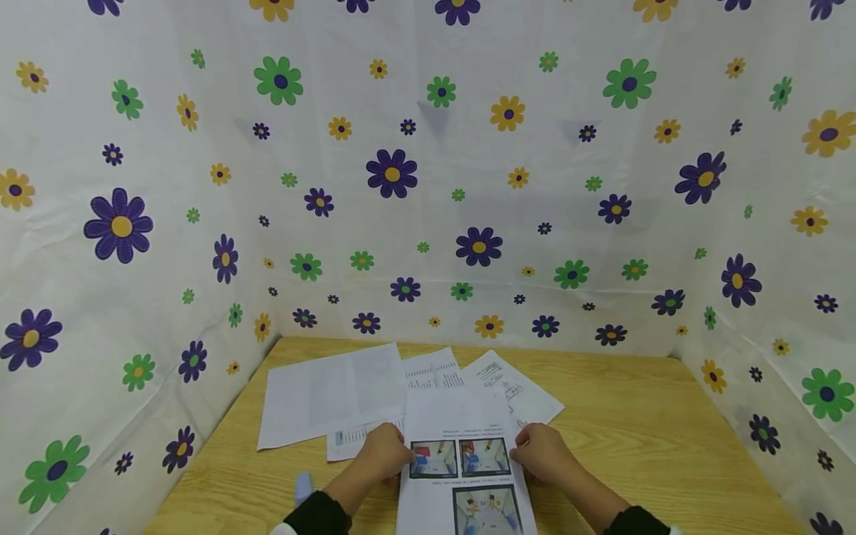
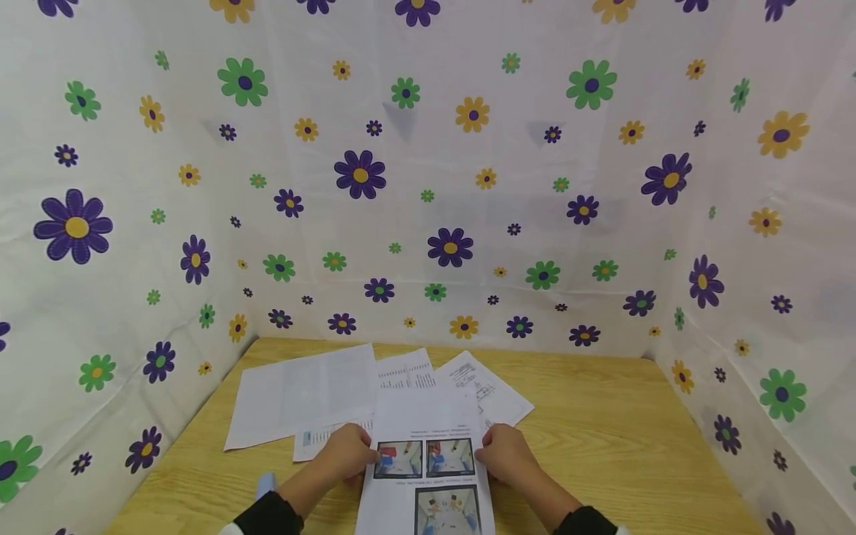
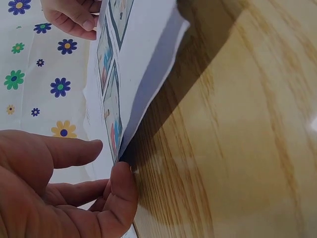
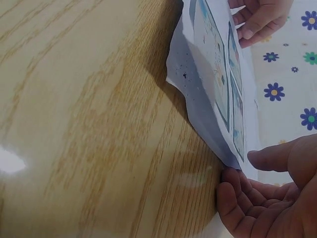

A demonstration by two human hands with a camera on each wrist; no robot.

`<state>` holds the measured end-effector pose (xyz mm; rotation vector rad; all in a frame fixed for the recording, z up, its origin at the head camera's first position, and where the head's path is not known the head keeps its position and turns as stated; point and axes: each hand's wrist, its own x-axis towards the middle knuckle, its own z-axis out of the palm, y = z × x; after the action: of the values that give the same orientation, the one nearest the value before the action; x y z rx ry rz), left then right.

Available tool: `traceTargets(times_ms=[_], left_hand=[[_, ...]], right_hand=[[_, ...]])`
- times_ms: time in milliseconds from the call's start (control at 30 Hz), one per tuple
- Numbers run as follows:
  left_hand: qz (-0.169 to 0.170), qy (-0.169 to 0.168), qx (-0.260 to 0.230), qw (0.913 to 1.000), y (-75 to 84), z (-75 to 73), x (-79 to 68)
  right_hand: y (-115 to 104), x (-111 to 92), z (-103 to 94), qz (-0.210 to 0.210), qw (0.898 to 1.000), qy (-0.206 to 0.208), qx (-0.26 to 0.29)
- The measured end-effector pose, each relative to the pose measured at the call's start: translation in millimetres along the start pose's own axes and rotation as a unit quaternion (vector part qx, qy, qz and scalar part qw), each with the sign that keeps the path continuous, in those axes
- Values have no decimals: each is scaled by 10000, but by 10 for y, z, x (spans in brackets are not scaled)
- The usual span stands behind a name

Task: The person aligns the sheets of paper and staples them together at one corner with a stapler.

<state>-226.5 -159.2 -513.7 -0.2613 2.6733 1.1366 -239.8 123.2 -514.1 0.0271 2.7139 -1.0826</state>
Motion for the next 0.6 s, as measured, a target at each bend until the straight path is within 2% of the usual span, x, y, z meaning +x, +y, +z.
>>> traceTargets(times_ms=[200,400,500,600], left_hand=[[233,-38,-31,9997,15,5,-36],[243,-146,-193,9994,2,26,9],[638,-99,-54,9979,29,28,51],[969,96,280,9949,117,20,91]], right_hand=[[6,-10,-7,-42,10000,35,-42],[34,-5,-30,70,10000,48,39],[44,2,-40,116,9999,52,33],[53,19,-43,215,9997,42,84]])
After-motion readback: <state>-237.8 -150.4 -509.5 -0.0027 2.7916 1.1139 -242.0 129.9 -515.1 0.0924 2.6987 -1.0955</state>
